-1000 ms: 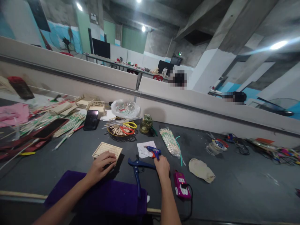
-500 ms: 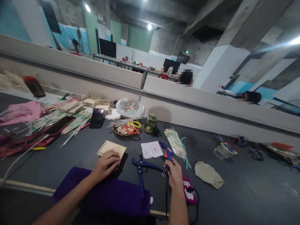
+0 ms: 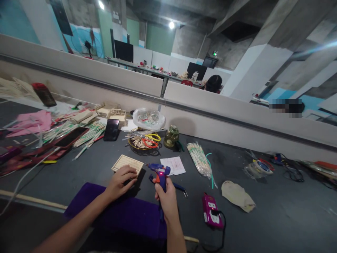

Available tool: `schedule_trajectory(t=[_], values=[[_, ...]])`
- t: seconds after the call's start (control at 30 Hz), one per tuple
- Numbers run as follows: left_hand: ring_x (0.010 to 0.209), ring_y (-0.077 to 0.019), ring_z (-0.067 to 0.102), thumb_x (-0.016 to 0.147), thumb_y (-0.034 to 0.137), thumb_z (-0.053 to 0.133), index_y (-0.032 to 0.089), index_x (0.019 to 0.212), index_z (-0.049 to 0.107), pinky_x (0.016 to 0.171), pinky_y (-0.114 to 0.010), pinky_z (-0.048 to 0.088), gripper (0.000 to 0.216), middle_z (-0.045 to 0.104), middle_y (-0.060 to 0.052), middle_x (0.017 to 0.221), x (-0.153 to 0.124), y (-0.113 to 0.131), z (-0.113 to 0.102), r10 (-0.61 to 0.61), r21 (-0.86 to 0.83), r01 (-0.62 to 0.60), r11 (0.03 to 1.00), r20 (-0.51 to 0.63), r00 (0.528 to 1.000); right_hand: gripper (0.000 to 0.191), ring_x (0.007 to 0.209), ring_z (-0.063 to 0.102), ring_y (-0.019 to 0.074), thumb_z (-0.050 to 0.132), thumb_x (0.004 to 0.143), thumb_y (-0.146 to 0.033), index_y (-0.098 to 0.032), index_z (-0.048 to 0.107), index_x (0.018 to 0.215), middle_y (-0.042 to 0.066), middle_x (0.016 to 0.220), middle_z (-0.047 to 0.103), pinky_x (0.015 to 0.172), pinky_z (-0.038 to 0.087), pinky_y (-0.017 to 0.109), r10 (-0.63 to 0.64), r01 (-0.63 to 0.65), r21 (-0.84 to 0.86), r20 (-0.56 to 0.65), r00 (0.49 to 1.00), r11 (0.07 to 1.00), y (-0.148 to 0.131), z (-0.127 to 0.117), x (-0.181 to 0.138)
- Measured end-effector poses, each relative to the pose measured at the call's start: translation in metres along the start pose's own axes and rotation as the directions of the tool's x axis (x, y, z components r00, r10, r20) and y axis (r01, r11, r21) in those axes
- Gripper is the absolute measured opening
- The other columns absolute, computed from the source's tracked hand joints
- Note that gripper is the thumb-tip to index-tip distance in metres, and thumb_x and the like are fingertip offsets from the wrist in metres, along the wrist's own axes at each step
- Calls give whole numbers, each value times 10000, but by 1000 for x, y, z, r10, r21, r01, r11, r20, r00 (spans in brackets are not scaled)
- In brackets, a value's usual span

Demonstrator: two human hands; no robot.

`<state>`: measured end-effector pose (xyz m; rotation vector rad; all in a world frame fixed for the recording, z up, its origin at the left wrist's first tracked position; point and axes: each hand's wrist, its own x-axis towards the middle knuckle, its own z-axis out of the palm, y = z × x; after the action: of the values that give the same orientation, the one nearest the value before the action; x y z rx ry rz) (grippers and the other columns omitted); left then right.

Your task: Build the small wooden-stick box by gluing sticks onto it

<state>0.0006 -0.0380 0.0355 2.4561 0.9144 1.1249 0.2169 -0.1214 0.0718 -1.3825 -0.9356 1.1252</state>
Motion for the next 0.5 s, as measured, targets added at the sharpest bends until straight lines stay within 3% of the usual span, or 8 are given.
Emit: schedule_trajectory(t=[0.23, 0.5], values=[[968, -184, 586, 864, 208, 553, 235, 987, 635, 983, -419, 413, 150, 648, -60, 1005, 0, 0, -1, -8, 4, 8, 1000, 7, 1000, 420, 531, 532, 99, 655, 743, -347, -155, 597, 1113, 79, 957, 688, 494, 475, 231, -45, 42, -61, -52, 998, 997, 10, 15, 6], [932, -198, 601, 879, 226, 527, 254, 1043, 665, 885, -400, 465, 217, 659, -75, 978, 0, -1, 1, 26, 34, -26, 999, 5, 1000, 477, 450, 468, 67, 600, 798, -466, -148, 578, 1153, 79, 933, 692, 421, 415, 196, -93, 81, -134, -79, 993, 988, 26, 18, 12]])
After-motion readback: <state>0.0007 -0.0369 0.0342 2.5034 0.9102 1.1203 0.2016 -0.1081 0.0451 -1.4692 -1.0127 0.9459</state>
